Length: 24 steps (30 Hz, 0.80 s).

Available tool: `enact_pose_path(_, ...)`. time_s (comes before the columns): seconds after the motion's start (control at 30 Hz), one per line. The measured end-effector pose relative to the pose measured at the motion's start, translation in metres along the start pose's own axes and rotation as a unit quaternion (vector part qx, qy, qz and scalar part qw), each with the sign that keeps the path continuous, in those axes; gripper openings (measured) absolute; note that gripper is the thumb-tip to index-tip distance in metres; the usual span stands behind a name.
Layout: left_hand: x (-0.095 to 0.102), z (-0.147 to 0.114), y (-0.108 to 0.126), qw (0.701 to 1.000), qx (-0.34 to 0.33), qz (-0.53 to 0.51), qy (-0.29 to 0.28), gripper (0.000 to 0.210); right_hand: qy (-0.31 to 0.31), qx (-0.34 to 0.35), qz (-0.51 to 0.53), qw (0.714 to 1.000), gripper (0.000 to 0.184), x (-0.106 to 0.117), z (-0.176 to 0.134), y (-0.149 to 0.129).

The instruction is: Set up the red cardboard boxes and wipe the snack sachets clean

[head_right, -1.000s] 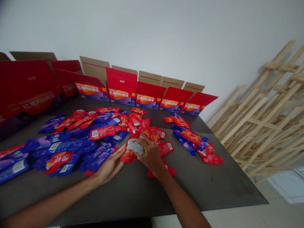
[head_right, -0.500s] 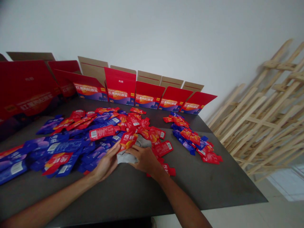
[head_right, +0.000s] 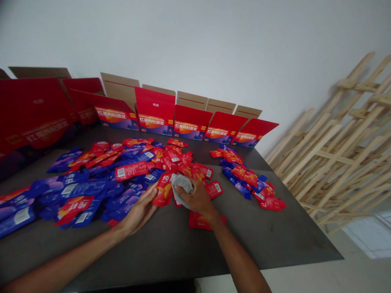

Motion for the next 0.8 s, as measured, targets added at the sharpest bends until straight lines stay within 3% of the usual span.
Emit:
enact_pose_path(0.13, -0.001, 0.002, 0.004, 1.0, -0.005, 0.002, -0.005, 0.055, -0.051, -0.047, 0.013, 0.997, 0.028, -0.001, -0.001, 0.004)
enact_pose_path(0.3, 0.003, 0.004, -0.001, 0.998, 0.004, 0.033, -0.053, 0.049, -0.012, -0.094, 0.035, 0.995, 0.029, 0.015, 0.005, 0.011)
enact_pose_path(0.37, 0.005, 0.006, -0.007, 0.995, 0.005, 0.042, -0.093, 0.048, 0.031, -0.128, 0.079, 0.988, 0.033, 0.038, 0.014, 0.018)
enact_pose_path(0.47, 0.009, 0.006, -0.017, 0.987, 0.02, 0.067, -0.148, 0.042, 0.132, -0.196, 0.174, 0.956, 0.036, 0.089, 0.031, 0.032)
enact_pose_path(0.57, 0.011, 0.002, -0.025, 0.955, -0.026, 0.183, -0.231, 0.031, 0.217, -0.258, 0.182, 0.924, 0.031, 0.146, 0.05, 0.046)
enact_pose_path(0.67, 0.012, -0.005, -0.028, 0.904, -0.078, 0.283, -0.311, 0.026, 0.242, -0.294, 0.141, 0.914, 0.023, 0.191, 0.069, 0.058)
enact_pose_path(0.8, 0.01, -0.013, -0.028, 0.85, -0.093, 0.306, -0.418, 0.027, 0.237, -0.335, 0.059, 0.91, 0.01, 0.22, 0.086, 0.076)
Point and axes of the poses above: each hand's wrist, its own z-axis towards the middle knuckle, its own x-axis out of the back of the hand, y = z × x, the point moved 2 cm from there along z, towards the middle knuckle, and after that the axes turned 9 degrees about -x, right-handed, at the moved point
